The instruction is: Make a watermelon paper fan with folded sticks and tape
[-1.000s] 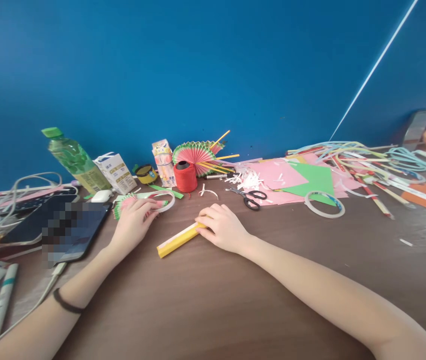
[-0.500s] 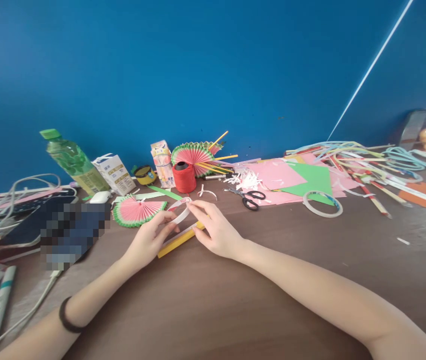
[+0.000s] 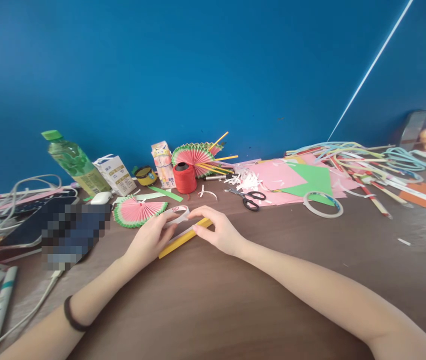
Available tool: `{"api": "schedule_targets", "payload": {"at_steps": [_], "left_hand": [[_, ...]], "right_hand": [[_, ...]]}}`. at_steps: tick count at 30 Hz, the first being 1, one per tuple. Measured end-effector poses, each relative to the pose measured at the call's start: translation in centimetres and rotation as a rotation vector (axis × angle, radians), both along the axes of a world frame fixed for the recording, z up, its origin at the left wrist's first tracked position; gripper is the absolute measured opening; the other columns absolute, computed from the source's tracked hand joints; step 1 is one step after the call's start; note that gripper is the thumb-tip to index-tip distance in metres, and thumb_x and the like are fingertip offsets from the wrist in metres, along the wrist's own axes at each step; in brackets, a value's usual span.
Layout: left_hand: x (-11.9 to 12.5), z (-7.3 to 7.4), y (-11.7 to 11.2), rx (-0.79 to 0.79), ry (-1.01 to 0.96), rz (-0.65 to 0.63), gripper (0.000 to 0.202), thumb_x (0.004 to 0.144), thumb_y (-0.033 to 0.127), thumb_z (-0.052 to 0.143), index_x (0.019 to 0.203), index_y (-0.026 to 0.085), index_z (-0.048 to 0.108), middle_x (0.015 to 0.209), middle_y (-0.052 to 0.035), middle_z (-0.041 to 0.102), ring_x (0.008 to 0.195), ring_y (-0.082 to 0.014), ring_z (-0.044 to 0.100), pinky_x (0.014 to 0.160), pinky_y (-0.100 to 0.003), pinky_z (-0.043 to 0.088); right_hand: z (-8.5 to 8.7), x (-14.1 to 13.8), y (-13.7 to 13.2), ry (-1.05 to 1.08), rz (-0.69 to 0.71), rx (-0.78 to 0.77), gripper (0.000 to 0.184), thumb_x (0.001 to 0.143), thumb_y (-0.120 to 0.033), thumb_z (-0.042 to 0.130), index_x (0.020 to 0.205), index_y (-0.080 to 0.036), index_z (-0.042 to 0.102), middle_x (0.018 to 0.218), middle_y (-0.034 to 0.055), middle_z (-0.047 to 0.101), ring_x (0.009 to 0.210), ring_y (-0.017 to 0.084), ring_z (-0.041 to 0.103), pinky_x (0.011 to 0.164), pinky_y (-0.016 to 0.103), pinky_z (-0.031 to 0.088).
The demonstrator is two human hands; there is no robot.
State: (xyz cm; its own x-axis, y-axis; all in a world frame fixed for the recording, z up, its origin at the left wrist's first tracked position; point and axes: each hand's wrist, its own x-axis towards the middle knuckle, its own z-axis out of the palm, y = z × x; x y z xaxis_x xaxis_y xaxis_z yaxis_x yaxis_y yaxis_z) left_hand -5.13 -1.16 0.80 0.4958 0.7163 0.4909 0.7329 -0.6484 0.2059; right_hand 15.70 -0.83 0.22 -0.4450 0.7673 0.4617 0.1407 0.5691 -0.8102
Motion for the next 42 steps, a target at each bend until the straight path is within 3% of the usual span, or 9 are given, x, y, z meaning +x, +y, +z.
{"api": "schedule_targets", "payload": {"at_steps": [6, 10, 13, 16, 20, 22, 24, 34, 42], "left_hand": [[-0.1, 0.1, 0.1, 0.117, 0.031, -0.067, 0.023, 0.087, 0.020, 0.042, 0.109, 0.019, 0.046, 0.102, -0.0080, 0.066, 0.089, -0.0180, 0.064, 0.073, -0.030, 0.051], [-0.2, -0.1, 0.1, 0.213, 0.059, -0.065, 0.017, 0.087, 0.021, 0.042, 0.101, 0.018, 0.052, 0.097, -0.0075, 0.069, 0.081, -0.0169, 0.066, 0.068, -0.028, 0.051], [-0.5, -0.2, 0.2, 0.265, 0.052, -0.011, 0.015, 0.085, 0.021, 0.044, 0.097, 0.018, 0.054, 0.089, -0.0054, 0.070, 0.075, -0.0164, 0.066, 0.066, -0.028, 0.051], [-0.7, -0.2, 0.3, 0.290, 0.038, 0.018, 0.014, 0.085, 0.021, 0.044, 0.094, 0.018, 0.055, 0.089, -0.0051, 0.070, 0.075, -0.0165, 0.066, 0.067, -0.028, 0.051], [-0.8, -0.1, 0.4, 0.294, 0.034, 0.004, 0.012, 0.086, 0.026, 0.046, 0.088, 0.017, 0.055, 0.090, -0.0068, 0.070, 0.079, -0.0165, 0.066, 0.070, -0.027, 0.051], [-0.8, -0.1, 0.4, 0.284, 0.036, -0.008, 0.012, 0.086, 0.027, 0.048, 0.088, 0.017, 0.054, 0.090, -0.0068, 0.070, 0.079, -0.0164, 0.066, 0.070, -0.027, 0.051], [-0.7, -0.1, 0.4, 0.272, 0.040, -0.012, 0.012, 0.085, 0.028, 0.049, 0.088, 0.018, 0.054, 0.091, -0.0061, 0.070, 0.079, -0.0165, 0.065, 0.070, -0.028, 0.051], [-0.9, -0.6, 0.7, 0.270, 0.129, -0.025, 0.014, 0.086, 0.027, 0.048, 0.088, 0.019, 0.059, 0.081, -0.0033, 0.069, 0.077, -0.0167, 0.063, 0.069, -0.028, 0.047], [-0.9, -0.3, 0.5, 0.224, 0.042, -0.053, 0.013, 0.086, 0.026, 0.048, 0.088, 0.019, 0.058, 0.090, -0.0041, 0.069, 0.083, -0.0168, 0.063, 0.073, -0.029, 0.048]], "right_hand": [[0.6, -0.5, -0.4, 0.127, 0.037, -0.355, 0.014, 0.080, -0.026, 0.054, 0.091, -0.019, 0.058, 0.096, 0.0052, 0.064, 0.093, 0.018, 0.059, 0.085, 0.036, 0.046], [0.7, -0.2, 0.5, 0.099, -0.022, -0.327, 0.013, 0.080, -0.026, 0.051, 0.089, -0.018, 0.058, 0.093, 0.0055, 0.064, 0.091, 0.018, 0.059, 0.085, 0.036, 0.046], [1.0, 1.0, 2.1, 0.049, -0.198, -0.204, 0.013, 0.078, -0.023, 0.050, 0.088, -0.017, 0.056, 0.094, 0.0064, 0.063, 0.090, 0.018, 0.059, 0.083, 0.036, 0.046], [1.6, 3.5, 4.3, -0.170, -0.417, -0.106, 0.019, 0.071, -0.014, 0.049, 0.087, -0.017, 0.056, 0.096, 0.0066, 0.061, 0.089, 0.018, 0.058, 0.083, 0.036, 0.045], [2.3, 7.8, 6.7, -0.551, -0.542, -0.197, 0.025, 0.064, -0.009, 0.048, 0.086, -0.017, 0.058, 0.084, 0.0046, 0.062, 0.072, 0.016, 0.059, 0.067, 0.028, 0.045], [2.3, 9.7, 7.4, -0.700, -0.521, -0.288, 0.026, 0.066, -0.010, 0.048, 0.090, -0.017, 0.056, 0.066, 0.0012, 0.061, 0.056, 0.014, 0.055, 0.056, 0.025, 0.041], [2.2, 11.0, 7.8, -0.801, -0.483, -0.339, 0.026, 0.065, -0.010, 0.048, 0.088, -0.018, 0.056, 0.066, 0.0010, 0.062, 0.055, 0.013, 0.055, 0.052, 0.022, 0.037], [2.7, 11.1, 7.7, -1.000, -0.520, -0.230, 0.038, 0.061, -0.008, 0.050, 0.097, -0.019, 0.058, 0.070, 0.0019, 0.064, 0.061, 0.016, 0.056, 0.049, 0.021, 0.034], [3.8, 12.1, 7.7, -0.692, -0.332, -0.396, 0.037, 0.073, -0.014, 0.046, 0.106, -0.020, 0.060, 0.085, 0.0054, 0.066, 0.064, 0.015, 0.058, 0.052, 0.023, 0.041]]}}
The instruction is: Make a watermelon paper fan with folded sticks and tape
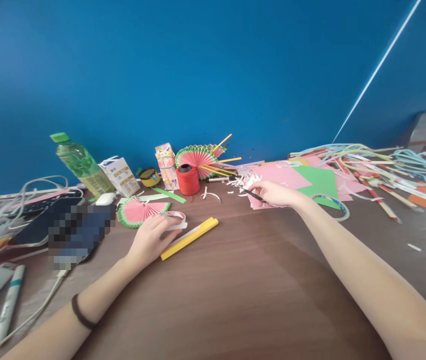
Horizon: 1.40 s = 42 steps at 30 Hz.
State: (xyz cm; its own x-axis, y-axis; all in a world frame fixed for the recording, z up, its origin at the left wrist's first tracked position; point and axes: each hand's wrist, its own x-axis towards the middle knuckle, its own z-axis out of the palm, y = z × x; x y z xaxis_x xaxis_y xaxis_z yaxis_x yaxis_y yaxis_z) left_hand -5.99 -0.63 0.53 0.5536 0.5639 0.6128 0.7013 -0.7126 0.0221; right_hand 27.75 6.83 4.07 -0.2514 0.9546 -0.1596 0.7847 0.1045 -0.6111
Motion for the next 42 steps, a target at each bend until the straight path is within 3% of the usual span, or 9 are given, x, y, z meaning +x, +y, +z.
{"api": "schedule_targets", "payload": {"at_steps": [3, 7, 16, 20, 23, 28, 32, 35, 42], "left_hand": [[-0.1, 0.0, -0.1, -0.050, -0.056, 0.025, 0.013, 0.085, 0.027, 0.048, 0.091, 0.020, 0.058, 0.096, -0.0056, 0.068, 0.086, -0.0169, 0.063, 0.076, -0.030, 0.049], [-0.3, -0.1, -0.2, -0.075, -0.118, 0.030, 0.014, 0.086, 0.025, 0.048, 0.095, 0.020, 0.057, 0.096, -0.0062, 0.068, 0.084, -0.0169, 0.063, 0.075, -0.031, 0.048], [-0.4, 0.2, -0.2, -0.103, -0.180, 0.078, 0.012, 0.086, 0.025, 0.047, 0.094, 0.020, 0.054, 0.085, -0.0030, 0.067, 0.075, -0.0152, 0.060, 0.069, -0.028, 0.046], [-0.4, 0.1, -0.2, -0.101, -0.193, 0.069, 0.011, 0.086, 0.024, 0.048, 0.094, 0.019, 0.053, 0.087, -0.0028, 0.067, 0.076, -0.0147, 0.060, 0.071, -0.028, 0.045], [-0.4, 0.1, -0.3, -0.113, -0.195, 0.064, 0.012, 0.086, 0.024, 0.048, 0.095, 0.020, 0.053, 0.087, -0.0023, 0.066, 0.075, -0.0143, 0.059, 0.071, -0.027, 0.045], [-0.4, 0.0, -0.4, -0.121, -0.193, 0.060, 0.011, 0.086, 0.023, 0.048, 0.096, 0.020, 0.052, 0.087, -0.0025, 0.065, 0.078, -0.0150, 0.059, 0.071, -0.028, 0.044], [-0.5, 0.0, -0.3, -0.102, -0.197, 0.064, 0.011, 0.086, 0.022, 0.048, 0.096, 0.019, 0.052, 0.089, -0.0031, 0.065, 0.082, -0.0158, 0.059, 0.074, -0.029, 0.045], [-0.5, 0.0, -0.3, -0.081, -0.203, 0.054, 0.010, 0.085, 0.021, 0.049, 0.094, 0.019, 0.051, 0.088, -0.0032, 0.065, 0.082, -0.0160, 0.059, 0.073, -0.030, 0.046], [-0.4, -0.1, -0.3, -0.069, -0.188, -0.004, 0.012, 0.084, 0.019, 0.050, 0.096, 0.019, 0.051, 0.089, -0.0042, 0.065, 0.083, -0.0152, 0.059, 0.073, -0.028, 0.047]], "right_hand": [[0.2, -0.2, -0.2, 0.236, 0.109, -0.049, 0.033, 0.071, -0.021, 0.054, 0.103, -0.019, 0.061, 0.091, 0.0069, 0.066, 0.078, 0.019, 0.060, 0.064, 0.028, 0.048], [0.5, -1.2, -0.8, 0.540, 0.112, -0.173, 0.038, 0.071, -0.025, 0.059, 0.109, -0.018, 0.058, 0.110, 0.0096, 0.060, 0.095, 0.021, 0.059, 0.073, 0.031, 0.051], [1.1, -2.5, -1.9, 0.819, 0.132, -0.402, 0.033, 0.083, -0.030, 0.043, 0.112, -0.020, 0.054, 0.113, 0.0118, 0.060, 0.101, 0.022, 0.059, 0.058, 0.027, 0.048], [1.3, -2.7, -2.2, 0.794, 0.167, -0.443, 0.033, 0.085, -0.040, 0.041, 0.103, -0.018, 0.058, 0.106, 0.0127, 0.062, 0.083, 0.020, 0.062, 0.057, 0.029, 0.046], [1.6, -2.8, -2.6, 0.748, 0.256, -0.479, 0.029, 0.079, -0.034, 0.053, 0.101, -0.016, 0.060, 0.096, 0.0110, 0.065, 0.066, 0.015, 0.059, 0.062, 0.032, 0.047], [1.7, -3.0, -2.9, 0.781, 0.394, -0.508, 0.029, 0.082, -0.034, 0.045, 0.099, -0.015, 0.059, 0.093, 0.0110, 0.062, 0.071, 0.017, 0.058, 0.065, 0.034, 0.049], [1.4, -2.9, -2.7, 0.726, 0.484, -0.523, 0.029, 0.076, -0.028, 0.057, 0.103, -0.017, 0.054, 0.096, 0.0080, 0.057, 0.072, 0.013, 0.055, 0.067, 0.029, 0.048], [1.2, -3.0, -2.7, 0.660, 0.540, -0.506, 0.034, 0.075, -0.031, 0.060, 0.105, -0.018, 0.050, 0.088, 0.0048, 0.053, 0.068, 0.010, 0.050, 0.058, 0.023, 0.043], [1.8, -4.4, -3.5, 0.369, 0.538, -0.479, 0.027, 0.074, -0.031, 0.060, 0.097, -0.018, 0.051, 0.066, -0.0031, 0.043, 0.058, 0.008, 0.038, 0.057, 0.022, 0.034]]}}
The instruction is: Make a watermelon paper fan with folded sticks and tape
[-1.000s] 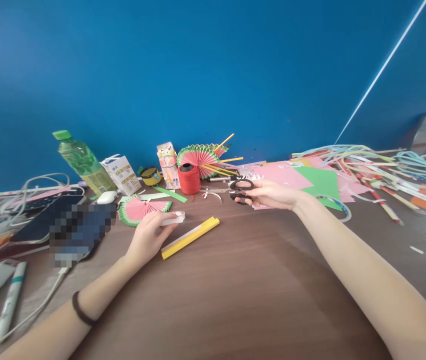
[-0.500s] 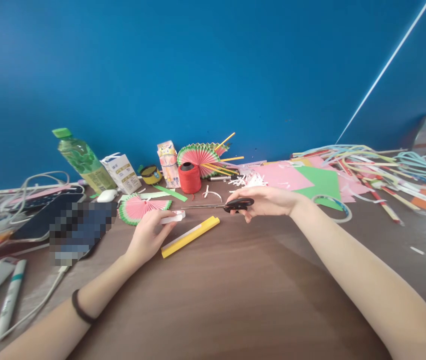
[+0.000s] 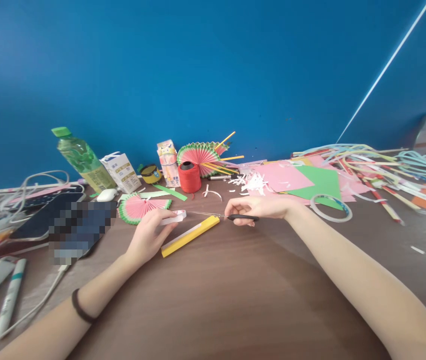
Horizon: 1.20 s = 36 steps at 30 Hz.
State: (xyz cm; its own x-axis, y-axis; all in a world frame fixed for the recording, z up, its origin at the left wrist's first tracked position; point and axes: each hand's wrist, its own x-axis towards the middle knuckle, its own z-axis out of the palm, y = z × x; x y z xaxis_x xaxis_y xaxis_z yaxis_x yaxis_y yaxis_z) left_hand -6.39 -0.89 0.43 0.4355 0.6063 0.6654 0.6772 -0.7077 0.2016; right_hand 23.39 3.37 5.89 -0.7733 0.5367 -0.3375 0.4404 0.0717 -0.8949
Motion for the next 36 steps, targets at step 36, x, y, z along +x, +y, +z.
{"api": "schedule_targets", "payload": {"at_steps": [36], "left_hand": [[0.1, -0.3, -0.1, 0.042, 0.063, -0.082, 0.012, 0.084, 0.022, 0.051, 0.095, 0.019, 0.054, 0.097, -0.0072, 0.068, 0.079, -0.0151, 0.063, 0.071, -0.029, 0.050]], "right_hand": [[-0.8, -2.2, -0.5, -0.036, -0.071, 0.180, 0.032, 0.068, -0.035, 0.065, 0.092, -0.016, 0.061, 0.065, -0.0027, 0.048, 0.061, 0.009, 0.042, 0.056, 0.023, 0.031]]}}
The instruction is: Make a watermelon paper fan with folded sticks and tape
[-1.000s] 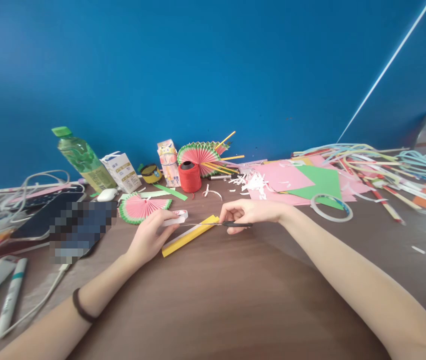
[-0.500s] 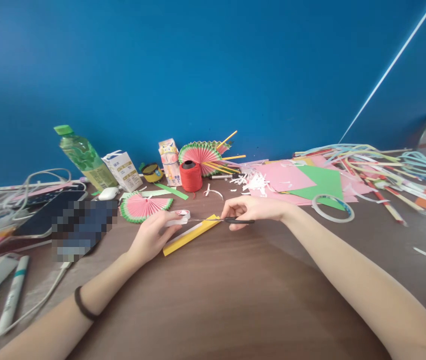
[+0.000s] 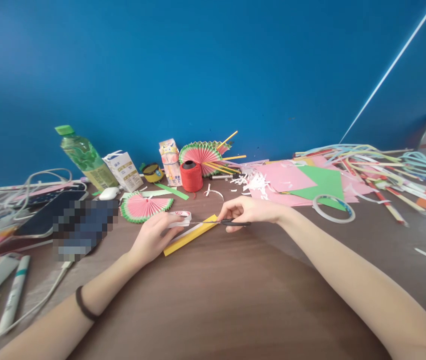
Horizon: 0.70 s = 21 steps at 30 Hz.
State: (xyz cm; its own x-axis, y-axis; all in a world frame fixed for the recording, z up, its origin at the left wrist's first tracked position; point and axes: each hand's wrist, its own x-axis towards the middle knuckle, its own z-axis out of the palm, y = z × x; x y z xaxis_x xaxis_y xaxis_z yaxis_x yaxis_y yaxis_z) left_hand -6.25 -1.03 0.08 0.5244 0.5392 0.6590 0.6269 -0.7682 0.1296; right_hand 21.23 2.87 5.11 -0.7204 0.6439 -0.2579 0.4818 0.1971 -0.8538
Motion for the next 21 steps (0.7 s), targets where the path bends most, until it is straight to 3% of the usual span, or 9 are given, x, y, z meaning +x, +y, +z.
{"api": "schedule_targets", "payload": {"at_steps": [21], "left_hand": [[0.15, 0.15, -0.03, 0.038, -0.005, 0.011, 0.010, 0.085, 0.022, 0.051, 0.094, 0.018, 0.053, 0.093, -0.0066, 0.069, 0.077, -0.0150, 0.064, 0.069, -0.027, 0.051]], "right_hand": [[-0.24, -0.38, -0.08, 0.013, -0.038, 0.014, 0.033, 0.065, -0.035, 0.066, 0.090, -0.015, 0.063, 0.059, -0.0041, 0.048, 0.056, 0.008, 0.042, 0.053, 0.022, 0.032]]}}
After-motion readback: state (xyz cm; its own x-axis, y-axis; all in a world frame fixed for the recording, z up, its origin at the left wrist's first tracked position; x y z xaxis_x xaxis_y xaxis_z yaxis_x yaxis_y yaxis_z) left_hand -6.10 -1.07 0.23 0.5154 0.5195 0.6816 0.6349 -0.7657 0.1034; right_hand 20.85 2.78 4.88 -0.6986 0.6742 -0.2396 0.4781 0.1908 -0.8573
